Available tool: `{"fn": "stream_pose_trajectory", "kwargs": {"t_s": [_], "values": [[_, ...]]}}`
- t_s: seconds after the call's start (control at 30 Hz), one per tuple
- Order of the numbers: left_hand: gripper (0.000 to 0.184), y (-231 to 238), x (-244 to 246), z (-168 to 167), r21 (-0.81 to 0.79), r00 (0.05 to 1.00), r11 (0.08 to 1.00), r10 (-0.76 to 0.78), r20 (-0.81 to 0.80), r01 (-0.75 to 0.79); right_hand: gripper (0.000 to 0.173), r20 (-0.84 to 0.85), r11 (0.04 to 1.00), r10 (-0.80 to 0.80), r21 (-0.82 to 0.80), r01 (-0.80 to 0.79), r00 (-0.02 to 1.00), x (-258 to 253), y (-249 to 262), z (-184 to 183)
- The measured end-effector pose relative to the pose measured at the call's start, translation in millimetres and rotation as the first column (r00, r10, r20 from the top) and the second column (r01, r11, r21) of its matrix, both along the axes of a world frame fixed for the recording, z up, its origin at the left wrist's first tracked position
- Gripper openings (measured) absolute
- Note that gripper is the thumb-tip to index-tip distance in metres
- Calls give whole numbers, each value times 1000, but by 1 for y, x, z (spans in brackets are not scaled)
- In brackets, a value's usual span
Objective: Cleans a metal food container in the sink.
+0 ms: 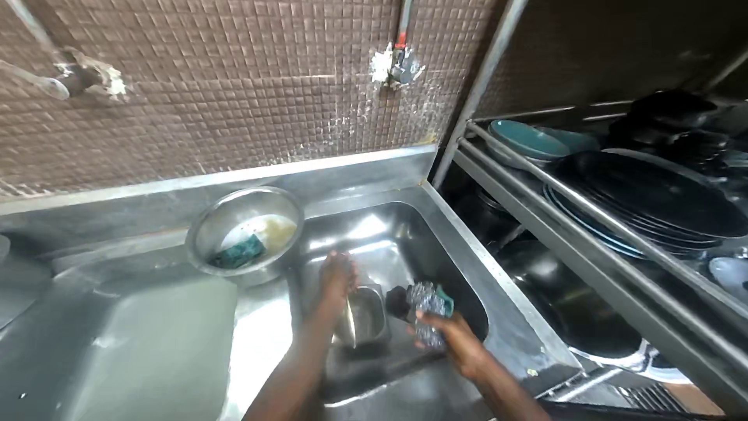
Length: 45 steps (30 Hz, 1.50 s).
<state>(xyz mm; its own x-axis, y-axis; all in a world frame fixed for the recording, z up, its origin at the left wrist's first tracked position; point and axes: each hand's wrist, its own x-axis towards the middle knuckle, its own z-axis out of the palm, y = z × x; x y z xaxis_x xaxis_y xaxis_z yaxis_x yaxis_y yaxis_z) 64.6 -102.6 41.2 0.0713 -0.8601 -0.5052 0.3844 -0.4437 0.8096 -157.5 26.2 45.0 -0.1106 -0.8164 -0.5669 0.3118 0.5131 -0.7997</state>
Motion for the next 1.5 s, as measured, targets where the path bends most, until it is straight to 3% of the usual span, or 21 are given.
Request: {"fn": "stream_pose_trajectory", "kwargs": {"t_s": [0.1, 0.2, 0.33, 0.47, 0.53, 0.6, 0.67, 0.73, 0.8, 0.87, 0.9, 0.97, 1.0, 1.07, 1.13, 1.17, 1.27, 1.37, 1.4, 1.43, 1.5], "values": [[30, 15, -19, -41, 149, 991, 982, -128, 42, 120, 43, 89, 999, 31, 29, -33, 996, -35, -28, -5], [27, 35, -69, -76, 237, 962, 939, -268, 54, 248, 41, 171, 996, -61, -59, 72, 983, -61, -46, -5], [55, 49, -135, -130, 341, 885, 856, -449, 120, 388, 37, 307, 993, -94, -36, 111, 947, -84, -60, -15], [53, 49, -138, -137, 327, 771, 803, -583, 258, 498, 34, 318, 998, -59, 47, 47, 946, -89, -84, -29], [50, 47, -116, -127, 313, 656, 864, -503, 563, 394, 35, 365, 999, -30, 53, 11, 930, -93, -101, -33], [68, 37, -76, -120, 366, 413, 910, -414, 811, 193, 39, 394, 998, 12, 52, -35, 919, -91, -120, -33], [82, 27, -34, -126, 504, 296, 862, -493, 818, 45, 43, 397, 991, 124, -7, -132, 909, -88, -135, -22], [68, 26, -4, -137, 664, 344, 742, -650, 678, 94, 56, 277, 956, 291, -130, -264, 916, -74, -151, 0], [54, 28, 12, -138, 685, 375, 706, -693, 616, 178, 72, 6, 858, 455, -272, -436, 891, -37, -177, 36], [49, 29, 11, -116, 651, 428, 727, -671, 605, 218, 75, -271, 657, 556, -437, -615, 786, 16, -205, 76], [51, 29, 7, -99, 625, 507, 741, -647, 569, 245, 74, -401, 526, 560, -503, -686, 725, 47, -216, 94], [56, 32, -2, -101, 492, 568, 829, -547, 615, 266, 73, -665, 256, 480, -517, -817, 572, 116, -240, 117], [56, 36, -6, -103, 423, 595, 874, -476, 647, 239, 71, -781, 134, 423, -448, -884, 459, 154, -252, 122], [56, 46, -13, -118, 280, 666, 957, -260, 699, 80, 70, -955, -32, 276, -120, -992, 107, 233, -278, 114], [43, 57, -16, -110, 147, 720, 987, -56, 692, -65, 68, -954, -26, 152, 256, -966, -257, 294, -294, 83], [35, 62, -15, -100, 94, 748, 988, 31, 663, -125, 63, -917, 5, 132, 382, -924, -378, 312, -297, 63], [20, 71, -9, -76, 11, 819, 955, 249, 517, -297, 59, -787, 105, 227, 606, -789, -574, 337, -295, 32], [24, 71, -7, -68, 70, 844, 902, 369, 389, -427, 47, -666, -63, 316, 696, -715, -676, 340, -305, 42], [27, 68, -6, -69, 94, 839, 885, 392, 378, -456, 45, -668, -91, 392, 656, -749, -633, 336, -311, 47], [28, 63, -4, -71, 110, 837, 877, 399, 375, -467, 48, -692, -58, 498, 575, -816, -523, 329, -318, 56], [33, 56, 1, -74, 131, 841, 874, 393, 372, -467, 63, -737, 113, 655, 315, -942, -168, 307, -323, 82]]}}
